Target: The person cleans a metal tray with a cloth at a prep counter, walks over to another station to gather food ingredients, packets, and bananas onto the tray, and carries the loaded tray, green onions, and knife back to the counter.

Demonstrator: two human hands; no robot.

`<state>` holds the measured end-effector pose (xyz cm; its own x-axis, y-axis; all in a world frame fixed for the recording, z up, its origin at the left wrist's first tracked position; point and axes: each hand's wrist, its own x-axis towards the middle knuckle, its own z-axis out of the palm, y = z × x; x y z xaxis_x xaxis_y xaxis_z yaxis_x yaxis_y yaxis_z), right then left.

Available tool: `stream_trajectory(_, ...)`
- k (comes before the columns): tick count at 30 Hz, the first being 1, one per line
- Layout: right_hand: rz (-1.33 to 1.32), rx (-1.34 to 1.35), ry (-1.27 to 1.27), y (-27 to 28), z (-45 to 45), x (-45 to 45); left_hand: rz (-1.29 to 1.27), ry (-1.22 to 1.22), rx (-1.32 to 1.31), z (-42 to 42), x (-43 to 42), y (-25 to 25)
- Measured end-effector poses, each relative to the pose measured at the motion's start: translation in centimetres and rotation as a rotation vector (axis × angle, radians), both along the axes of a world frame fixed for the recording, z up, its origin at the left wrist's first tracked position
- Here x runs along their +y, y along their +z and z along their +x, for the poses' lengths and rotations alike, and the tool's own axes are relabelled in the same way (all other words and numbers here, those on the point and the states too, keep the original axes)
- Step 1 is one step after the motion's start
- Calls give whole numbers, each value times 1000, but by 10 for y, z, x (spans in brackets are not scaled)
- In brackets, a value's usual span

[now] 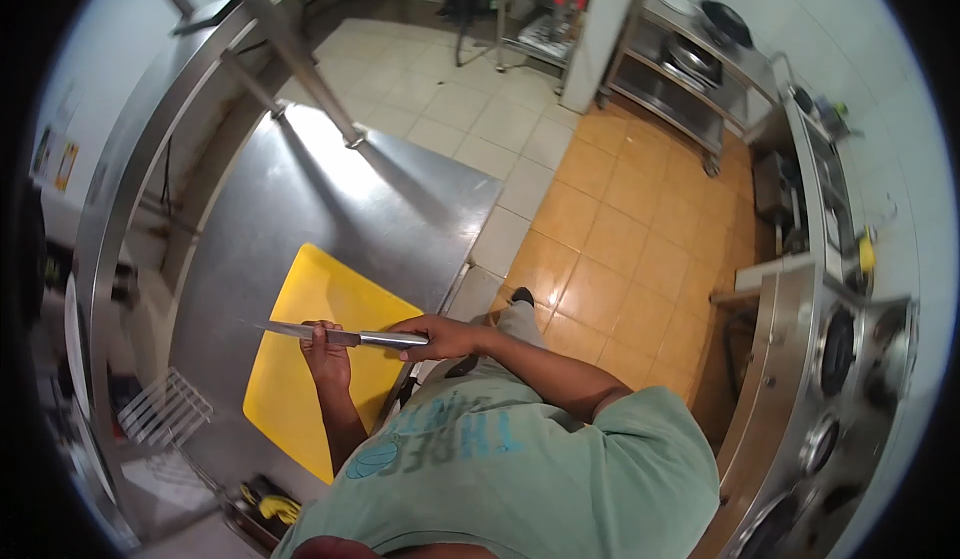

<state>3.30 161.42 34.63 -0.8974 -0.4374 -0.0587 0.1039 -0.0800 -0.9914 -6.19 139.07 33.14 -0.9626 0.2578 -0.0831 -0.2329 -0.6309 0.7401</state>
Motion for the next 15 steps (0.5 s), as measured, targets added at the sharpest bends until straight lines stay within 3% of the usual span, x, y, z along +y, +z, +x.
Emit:
stream_trajectory(5,-38,19,-193,-2,31,40,39,-58,35,-35,39,10)
stream_trajectory(8,-34,-113,-266,-10,55,75,9,-96,50,-38,80,13)
stream_trajectory(11,-39,-97,-370,-4,89,111,-44,-208,49,-11,137,13)
stream_trajectory(15,169,99,-500,-17,155,185,-87,-483,-45,60,245,17)
